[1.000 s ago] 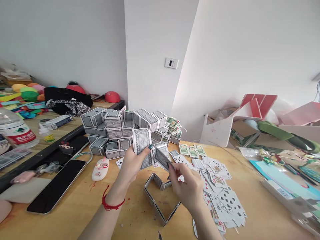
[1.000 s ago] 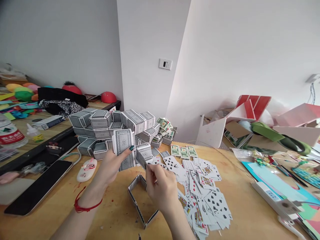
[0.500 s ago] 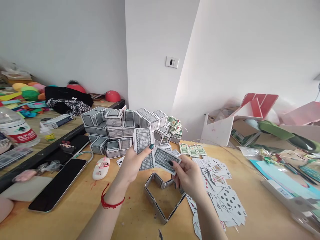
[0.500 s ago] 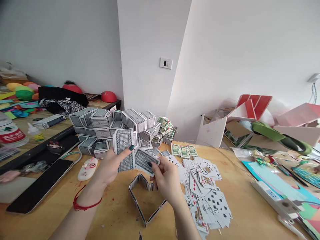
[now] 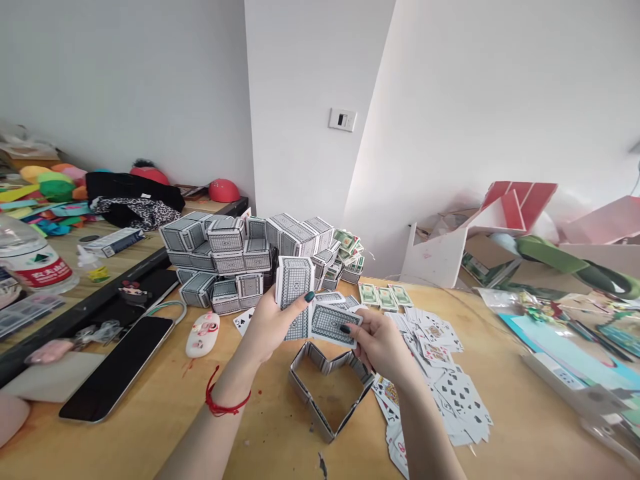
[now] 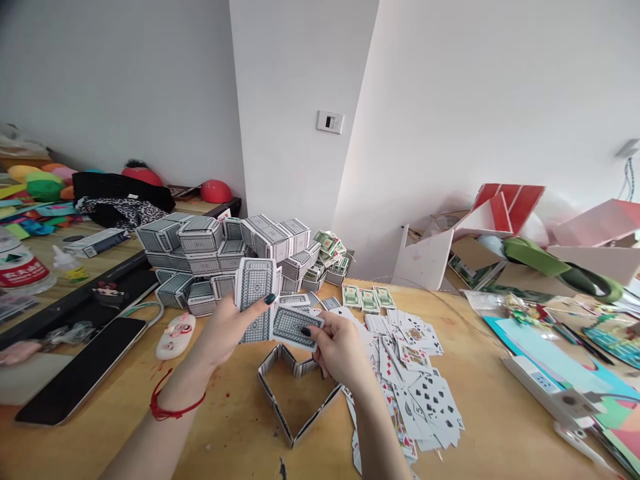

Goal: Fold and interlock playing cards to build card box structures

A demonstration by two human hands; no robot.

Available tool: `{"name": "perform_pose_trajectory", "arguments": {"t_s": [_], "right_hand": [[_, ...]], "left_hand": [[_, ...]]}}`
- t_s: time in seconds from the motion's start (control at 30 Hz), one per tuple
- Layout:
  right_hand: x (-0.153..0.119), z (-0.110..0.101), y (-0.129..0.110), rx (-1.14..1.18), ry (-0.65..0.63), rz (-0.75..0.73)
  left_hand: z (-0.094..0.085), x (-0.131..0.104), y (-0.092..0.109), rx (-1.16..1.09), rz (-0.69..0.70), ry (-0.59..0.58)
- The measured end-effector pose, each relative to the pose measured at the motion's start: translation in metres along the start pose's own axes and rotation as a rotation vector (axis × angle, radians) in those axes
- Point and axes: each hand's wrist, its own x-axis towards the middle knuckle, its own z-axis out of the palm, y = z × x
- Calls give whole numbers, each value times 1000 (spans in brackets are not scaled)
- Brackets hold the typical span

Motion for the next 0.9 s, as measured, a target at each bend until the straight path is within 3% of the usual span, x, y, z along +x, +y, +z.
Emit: {"name": "perform_pose_trajectory", "arguments": {"t_s": [0.5,0.9], "right_hand": [[-8,-5,-4,-179,-53,-22],[-4,-17,1,-276,-44,-62]], "left_hand": [[4,1,-10,59,-35,20],[6,-1,-12,47,-83,-96]]}}
